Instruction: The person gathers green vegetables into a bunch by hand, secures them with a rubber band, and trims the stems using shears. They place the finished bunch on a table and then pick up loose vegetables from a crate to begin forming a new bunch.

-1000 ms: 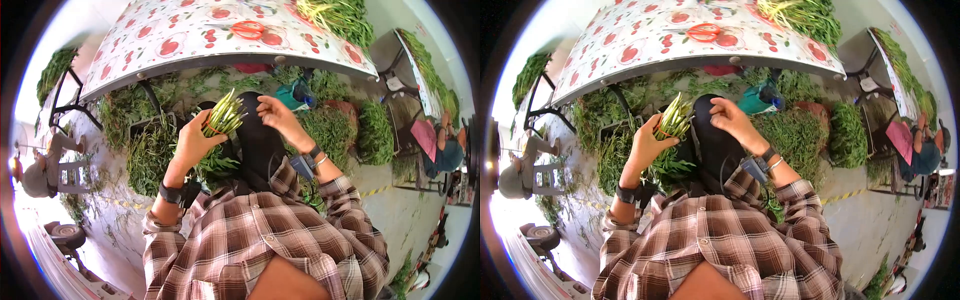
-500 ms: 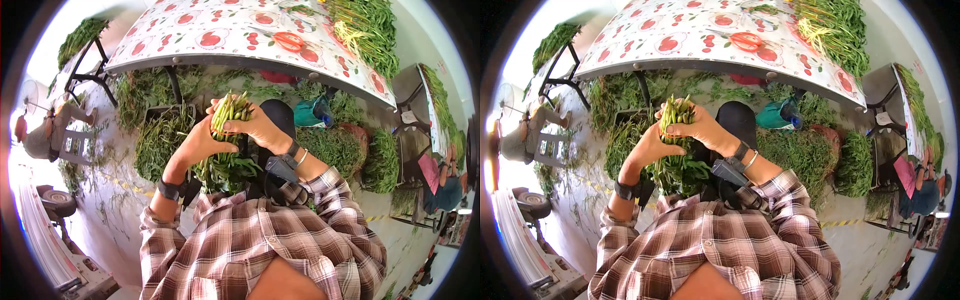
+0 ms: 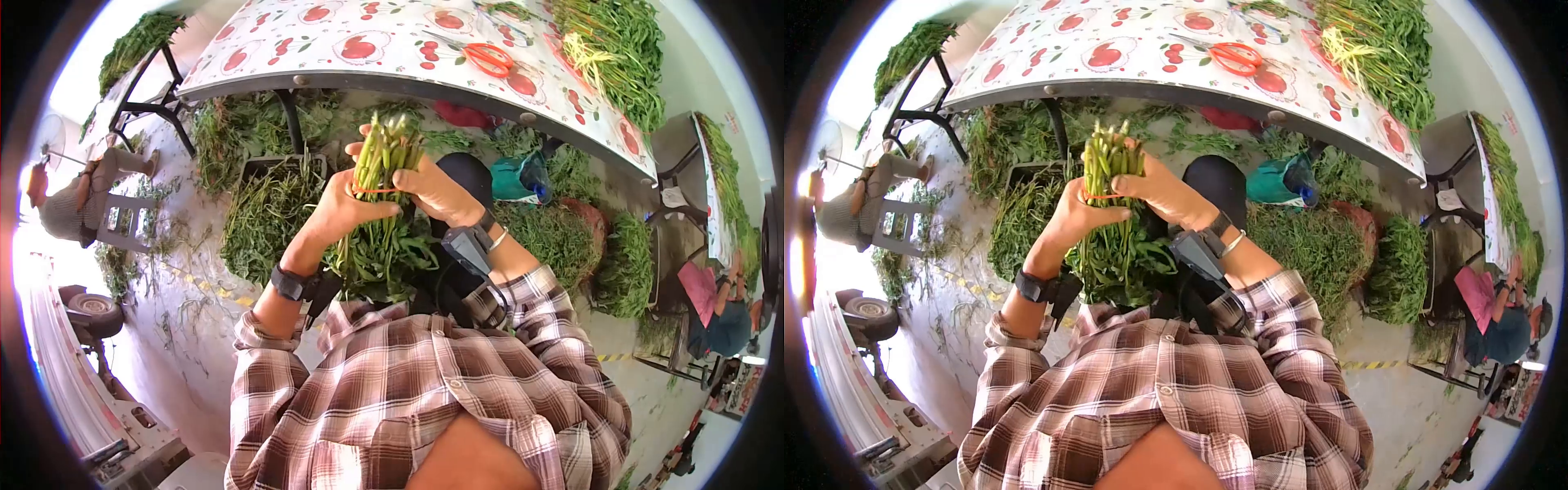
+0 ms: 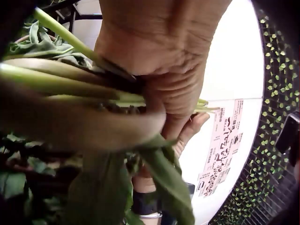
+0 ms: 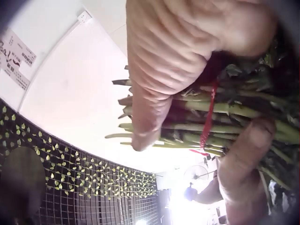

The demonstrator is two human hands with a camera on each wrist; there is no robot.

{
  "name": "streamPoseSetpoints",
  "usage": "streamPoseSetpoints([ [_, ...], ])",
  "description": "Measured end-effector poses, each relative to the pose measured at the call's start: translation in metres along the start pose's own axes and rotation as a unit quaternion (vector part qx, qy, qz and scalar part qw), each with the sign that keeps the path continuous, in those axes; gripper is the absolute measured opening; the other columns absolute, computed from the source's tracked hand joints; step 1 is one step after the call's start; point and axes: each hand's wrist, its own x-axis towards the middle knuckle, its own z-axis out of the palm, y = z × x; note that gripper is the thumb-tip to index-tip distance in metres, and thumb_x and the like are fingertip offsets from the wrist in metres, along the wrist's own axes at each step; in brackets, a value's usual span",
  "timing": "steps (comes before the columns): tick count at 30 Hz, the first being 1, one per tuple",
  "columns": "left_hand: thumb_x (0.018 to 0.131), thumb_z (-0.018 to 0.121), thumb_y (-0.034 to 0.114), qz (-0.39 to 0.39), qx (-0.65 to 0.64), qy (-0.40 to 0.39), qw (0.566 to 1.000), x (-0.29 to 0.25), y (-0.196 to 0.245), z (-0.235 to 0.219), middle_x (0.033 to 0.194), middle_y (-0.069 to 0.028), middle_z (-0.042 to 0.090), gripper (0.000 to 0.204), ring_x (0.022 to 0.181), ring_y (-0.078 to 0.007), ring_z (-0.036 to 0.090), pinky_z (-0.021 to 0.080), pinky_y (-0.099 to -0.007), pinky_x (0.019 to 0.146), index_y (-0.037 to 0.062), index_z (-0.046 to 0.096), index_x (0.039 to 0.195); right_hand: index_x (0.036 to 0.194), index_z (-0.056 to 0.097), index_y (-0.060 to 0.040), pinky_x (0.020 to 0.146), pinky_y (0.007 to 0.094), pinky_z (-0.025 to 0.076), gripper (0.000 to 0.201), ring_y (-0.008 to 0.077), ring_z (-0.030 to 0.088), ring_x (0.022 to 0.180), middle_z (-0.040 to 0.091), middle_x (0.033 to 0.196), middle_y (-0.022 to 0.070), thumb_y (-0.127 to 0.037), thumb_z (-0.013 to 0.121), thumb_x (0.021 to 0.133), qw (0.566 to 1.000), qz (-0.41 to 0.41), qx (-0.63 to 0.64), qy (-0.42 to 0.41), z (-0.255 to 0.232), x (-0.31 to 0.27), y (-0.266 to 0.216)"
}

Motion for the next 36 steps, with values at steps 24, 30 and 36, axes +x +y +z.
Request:
streamPoseSetpoints([
  [24,0.071,0.079,0.022,0.179,-0.439,-0.023,0.88,0.029,0.038,0.047,0.125,-0.0162,0.052,0.07,0.113,-0.0259,0.054,0.046,-0.0391,0.095,0.0021,0.043,0.128,0.114,0.057,0.0035,0.078,0.0261,0.047,0.049,0.0102,0.057,0.085,0.065,0.097,0.0054,-0.015,0.074,0.072,0.889,0.172,-0.418,-0.067,-0.028,-0.044,-0.125],
  [30,0.078,0.074,0.018,0.104,-0.394,0.103,0.907,0.029,0.003,0.06,0.091,-0.0099,0.066,0.034,0.083,-0.0171,0.063,0.051,-0.0296,0.073,0.0019,0.058,0.104,0.122,0.053,0.0027,0.083,0.0279,0.046,0.055,0.0111,0.056,0.095,0.061,0.113,0.0063,-0.029,0.071,0.081,0.905,0.07,-0.42,0.011,-0.039,-0.061,-0.087],
  [36,0.078,0.075,0.02,0.116,-0.33,0.174,0.92,0.034,0.001,0.067,0.088,-0.0036,0.064,0.03,0.072,-0.0095,0.055,0.042,-0.0244,0.059,0.0029,0.061,0.098,0.133,0.042,0.0017,0.098,0.036,0.04,0.082,0.03,0.053,0.115,0.055,0.121,0.0219,-0.035,0.077,0.069,0.775,0.07,-0.627,-0.018,0.01,-0.047,-0.091],
])
